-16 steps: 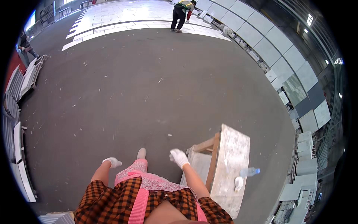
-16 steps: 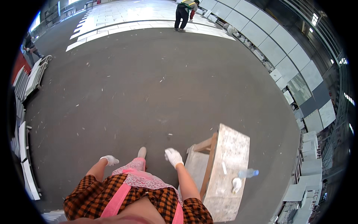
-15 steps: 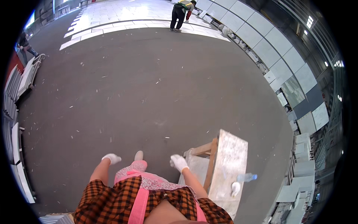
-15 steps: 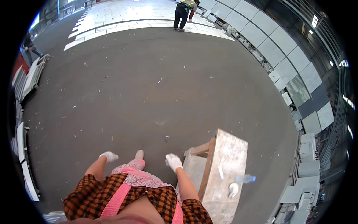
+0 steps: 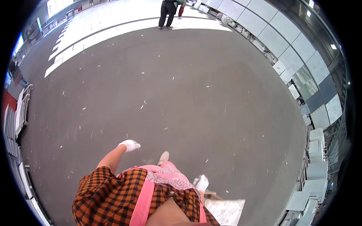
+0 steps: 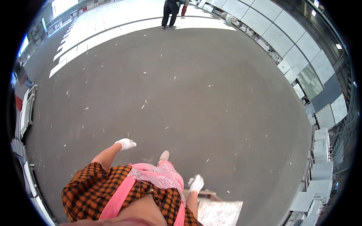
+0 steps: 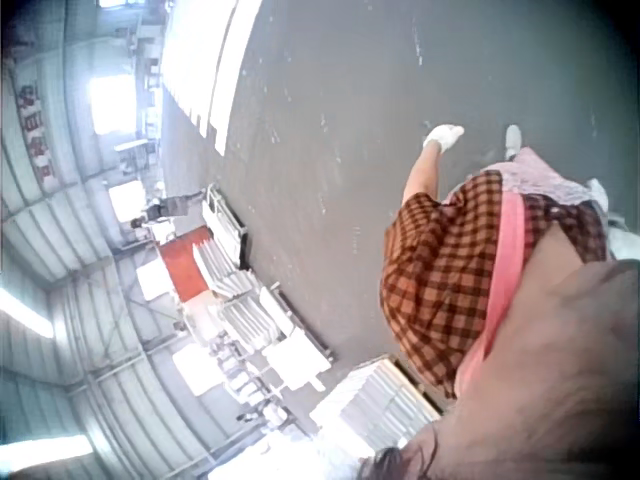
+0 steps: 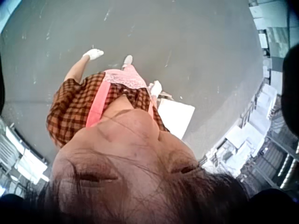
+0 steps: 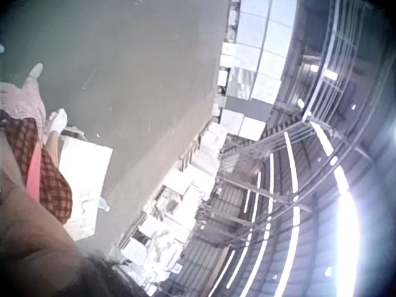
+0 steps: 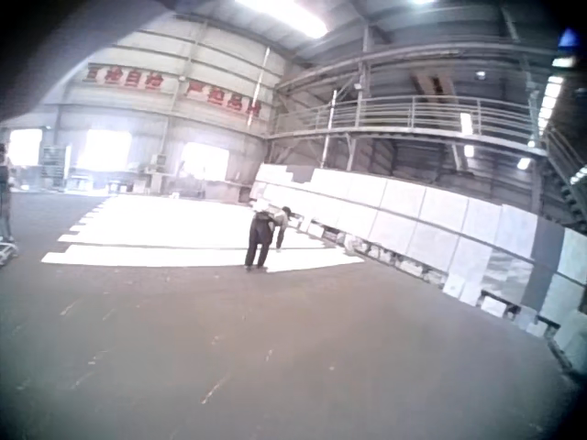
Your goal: The person repeatedly picks up large white rectangular panels from the floor, carries them across the warehouse, and stacks them onto a wooden pallet. The person wears white gloves and a pink apron while performing the task.
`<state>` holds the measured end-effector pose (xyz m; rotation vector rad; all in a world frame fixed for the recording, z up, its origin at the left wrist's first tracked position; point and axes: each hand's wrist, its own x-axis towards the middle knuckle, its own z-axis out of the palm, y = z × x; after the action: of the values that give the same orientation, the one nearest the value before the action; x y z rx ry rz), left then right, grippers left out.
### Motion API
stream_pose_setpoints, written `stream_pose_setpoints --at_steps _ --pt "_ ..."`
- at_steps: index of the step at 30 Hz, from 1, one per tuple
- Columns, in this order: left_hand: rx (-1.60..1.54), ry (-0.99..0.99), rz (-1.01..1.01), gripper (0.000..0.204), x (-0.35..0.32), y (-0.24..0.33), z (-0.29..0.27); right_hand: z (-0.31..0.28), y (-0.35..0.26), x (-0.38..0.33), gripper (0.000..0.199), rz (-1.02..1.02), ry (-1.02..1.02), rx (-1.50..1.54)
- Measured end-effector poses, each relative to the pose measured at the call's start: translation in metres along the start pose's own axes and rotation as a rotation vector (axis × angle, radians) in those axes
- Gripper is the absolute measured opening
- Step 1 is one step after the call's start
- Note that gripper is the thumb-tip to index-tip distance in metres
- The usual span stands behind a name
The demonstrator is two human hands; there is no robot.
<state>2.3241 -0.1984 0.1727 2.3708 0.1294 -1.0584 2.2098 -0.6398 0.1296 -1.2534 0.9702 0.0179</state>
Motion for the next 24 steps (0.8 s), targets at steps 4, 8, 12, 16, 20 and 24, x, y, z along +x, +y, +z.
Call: stream_pose_setpoints --at_steps 4,8,12,16,20,24 --pt "0.075 -0.019 -0.086 0.054 0.065 0.042 -0.055 0.119 -0.136 0.116 0.025 -0.15 -0.082 -0.116" --pt "-0.318 -0.013 -0.201 0.053 0.134 0.077 -0.113 0.238 -0.263 0.197 0.027 -0.333 -0.391 -0.386" --pt "0.085 -0.074 -0.287 0.051 0.246 0.084 -0.182 0.327 -0.348 0.275 0.026 -0.403 -0.516 -0.432" --pt "0.056 0.04 -0.156 0.052 0.361 0.167 -0.263 0.307 -0.376 0.372 0.024 -0.184 -0.351 -0.451" --pt "0.013 0.117 -0.02 0.058 0.45 0.25 -0.356 0.239 -0.35 0.407 0.03 -0.331 -0.366 -1.098" --pt "-0.024 0.083 0.18 0.057 0.542 0.364 -0.438 0.175 -0.283 0.462 0.033 -0.036 -0.208 -1.417"
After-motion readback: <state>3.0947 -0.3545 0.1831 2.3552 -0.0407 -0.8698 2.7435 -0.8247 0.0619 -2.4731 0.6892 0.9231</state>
